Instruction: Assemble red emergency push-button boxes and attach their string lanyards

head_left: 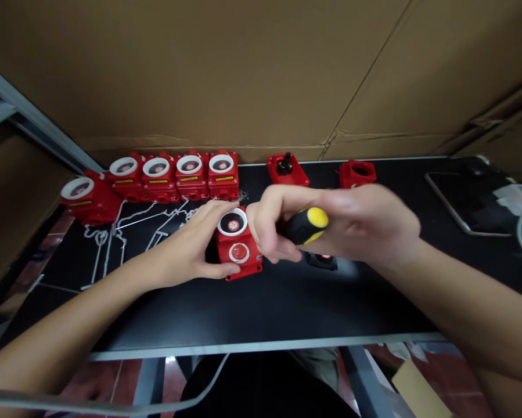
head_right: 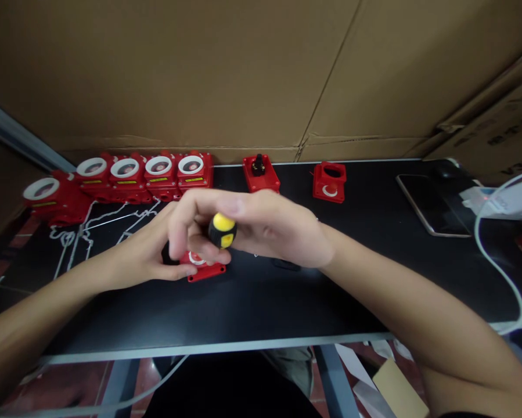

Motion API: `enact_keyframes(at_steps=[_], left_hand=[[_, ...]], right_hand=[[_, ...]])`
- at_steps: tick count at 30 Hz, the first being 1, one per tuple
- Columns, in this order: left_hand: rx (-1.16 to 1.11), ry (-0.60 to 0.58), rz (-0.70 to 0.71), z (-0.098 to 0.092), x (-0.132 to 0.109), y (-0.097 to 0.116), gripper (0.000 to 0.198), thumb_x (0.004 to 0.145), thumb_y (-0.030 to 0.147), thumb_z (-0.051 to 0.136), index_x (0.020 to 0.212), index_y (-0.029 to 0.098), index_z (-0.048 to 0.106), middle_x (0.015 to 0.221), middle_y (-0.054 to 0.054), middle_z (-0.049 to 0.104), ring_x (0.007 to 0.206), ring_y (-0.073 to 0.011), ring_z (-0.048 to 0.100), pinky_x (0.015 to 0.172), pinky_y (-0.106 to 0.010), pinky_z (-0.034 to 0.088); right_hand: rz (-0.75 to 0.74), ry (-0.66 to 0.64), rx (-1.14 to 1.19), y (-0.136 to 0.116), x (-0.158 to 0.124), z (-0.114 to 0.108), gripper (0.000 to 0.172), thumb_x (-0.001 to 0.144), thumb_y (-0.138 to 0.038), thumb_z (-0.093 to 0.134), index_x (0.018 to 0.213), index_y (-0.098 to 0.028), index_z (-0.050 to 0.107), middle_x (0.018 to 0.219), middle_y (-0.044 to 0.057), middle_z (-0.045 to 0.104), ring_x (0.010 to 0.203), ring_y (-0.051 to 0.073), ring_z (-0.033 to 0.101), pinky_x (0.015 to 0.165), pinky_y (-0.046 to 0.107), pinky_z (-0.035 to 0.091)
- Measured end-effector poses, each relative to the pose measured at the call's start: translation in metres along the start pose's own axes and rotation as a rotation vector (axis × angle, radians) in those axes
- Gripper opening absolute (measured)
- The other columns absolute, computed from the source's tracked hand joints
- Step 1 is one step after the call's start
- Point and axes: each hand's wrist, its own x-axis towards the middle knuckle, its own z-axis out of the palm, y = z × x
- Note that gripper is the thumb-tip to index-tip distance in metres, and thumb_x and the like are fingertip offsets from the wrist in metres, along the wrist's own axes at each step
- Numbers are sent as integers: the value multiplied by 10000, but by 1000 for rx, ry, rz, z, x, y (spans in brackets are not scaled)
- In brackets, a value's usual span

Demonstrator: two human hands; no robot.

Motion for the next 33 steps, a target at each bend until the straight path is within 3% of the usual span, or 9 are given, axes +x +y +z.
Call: enact_keyframes(at_steps=[5, 11, 14, 18, 22, 25, 27, 29, 33], left_hand=[[4, 21, -5, 2, 1, 1, 724, 958, 529, 889, 1558, 266, 579, 1659, -171, 530, 1539, -415, 534, 1328, -655, 452], [44, 19, -42, 0, -3, 7, 778, 978, 539, 883, 1595, 247, 508, 1621, -171, 547, 1519, -407, 566, 1306, -625, 483], [80, 45, -63, 1, -5, 12, 878, 976, 568, 884, 1655, 246, 432, 1640, -186, 535, 1533, -417, 572, 1305, -621, 493], [142, 92, -71, 5, -6, 18, 942, 970, 612, 877, 1686, 224, 406, 1637, -204, 537, 1530, -442, 581, 1297, -628, 504], [160, 86, -84, 5, -7, 19, 983, 962, 637, 875, 1716, 227, 395, 1656, -214, 533, 1554, -462, 550, 1301, -659, 488], [154, 70, -83, 4, -7, 18, 981, 969, 646, 867, 1713, 212, 398, 1668, -223, 530, 1569, -456, 535, 1308, -653, 476], [152, 62, -76, 3, -6, 18, 930, 980, 641, 861, 1678, 205, 429, 1667, -222, 527, 1569, -440, 534, 1315, -636, 471], [159, 57, -74, 4, -6, 18, 909, 987, 633, 859, 1663, 200, 432, 1670, -221, 517, 1569, -429, 530, 1316, -626, 471], [165, 63, -68, 5, -6, 18, 938, 986, 619, 865, 1690, 215, 393, 1662, -211, 516, 1561, -423, 534, 1314, -622, 472]], right_hand=[[-48, -60, -155, 1, -3, -8, 539, 1168, -574, 548, 1008, -83, 705, 1059, 98, 690, 998, 156, 694, 1004, 348, 572], [-246, 165, -112, 21, 3, -6, 234, 982, -289, 922, 1028, -121, 766, 1054, 46, 746, 947, 135, 766, 896, 275, 616], [-252, 333, -74, 28, 5, -1, 351, 852, -199, 1009, 899, -139, 667, 971, 6, 676, 837, 119, 740, 757, 249, 588], [-311, 464, -119, 31, 6, 3, 525, 767, -251, 1070, 834, -171, 556, 840, -37, 556, 709, 98, 655, 664, 252, 542], [-259, 415, -111, 35, 8, 3, 493, 987, -388, 913, 898, -203, 464, 827, -40, 580, 680, 110, 700, 661, 250, 551], [-276, 272, -45, 36, 8, 2, 361, 1124, -451, 739, 1015, -206, 497, 842, -38, 627, 623, 93, 658, 662, 249, 541], [-254, 168, -30, 33, 5, 0, 431, 1105, -592, 729, 1104, -186, 585, 766, -53, 568, 590, 87, 533, 638, 246, 475], [-169, 105, -2, 29, 3, -3, 596, 1093, -746, 643, 1044, -153, 646, 722, -43, 486, 636, 105, 446, 661, 260, 423], [-183, 47, 129, 26, 5, -10, 559, 1190, -564, 546, 802, -162, 551, 733, -4, 489, 675, 115, 462, 714, 271, 443]])
